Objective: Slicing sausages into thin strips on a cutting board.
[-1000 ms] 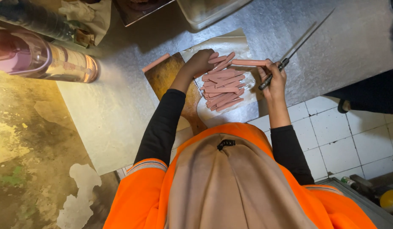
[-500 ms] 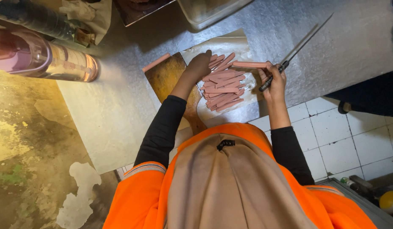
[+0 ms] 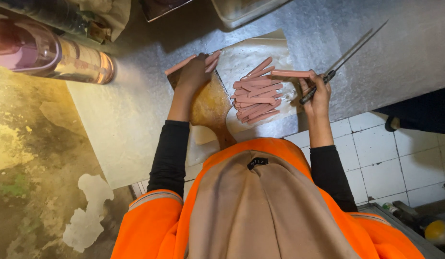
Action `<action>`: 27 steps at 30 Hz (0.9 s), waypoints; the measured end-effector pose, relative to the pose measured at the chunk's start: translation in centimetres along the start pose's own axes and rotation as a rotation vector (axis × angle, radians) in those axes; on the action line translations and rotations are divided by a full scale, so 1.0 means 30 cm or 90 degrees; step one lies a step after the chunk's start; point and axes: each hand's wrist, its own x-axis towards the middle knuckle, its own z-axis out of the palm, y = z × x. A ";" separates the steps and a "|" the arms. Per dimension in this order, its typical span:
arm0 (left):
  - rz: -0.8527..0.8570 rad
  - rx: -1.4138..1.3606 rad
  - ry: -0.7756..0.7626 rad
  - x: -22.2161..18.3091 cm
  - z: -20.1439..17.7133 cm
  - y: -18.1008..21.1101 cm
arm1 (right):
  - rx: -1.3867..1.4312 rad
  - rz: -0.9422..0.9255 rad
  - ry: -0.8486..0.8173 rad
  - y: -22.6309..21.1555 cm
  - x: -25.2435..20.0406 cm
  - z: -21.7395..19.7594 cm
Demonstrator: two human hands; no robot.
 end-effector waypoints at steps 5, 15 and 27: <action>-0.026 0.050 0.088 -0.018 0.086 -0.123 | 0.010 0.013 0.009 0.039 0.060 -0.060; 0.236 0.160 0.296 0.208 0.413 0.113 | 0.029 -0.004 0.013 0.048 0.077 -0.067; 0.152 -0.055 -0.086 0.235 0.499 0.076 | 0.070 -0.008 0.055 0.046 0.101 -0.154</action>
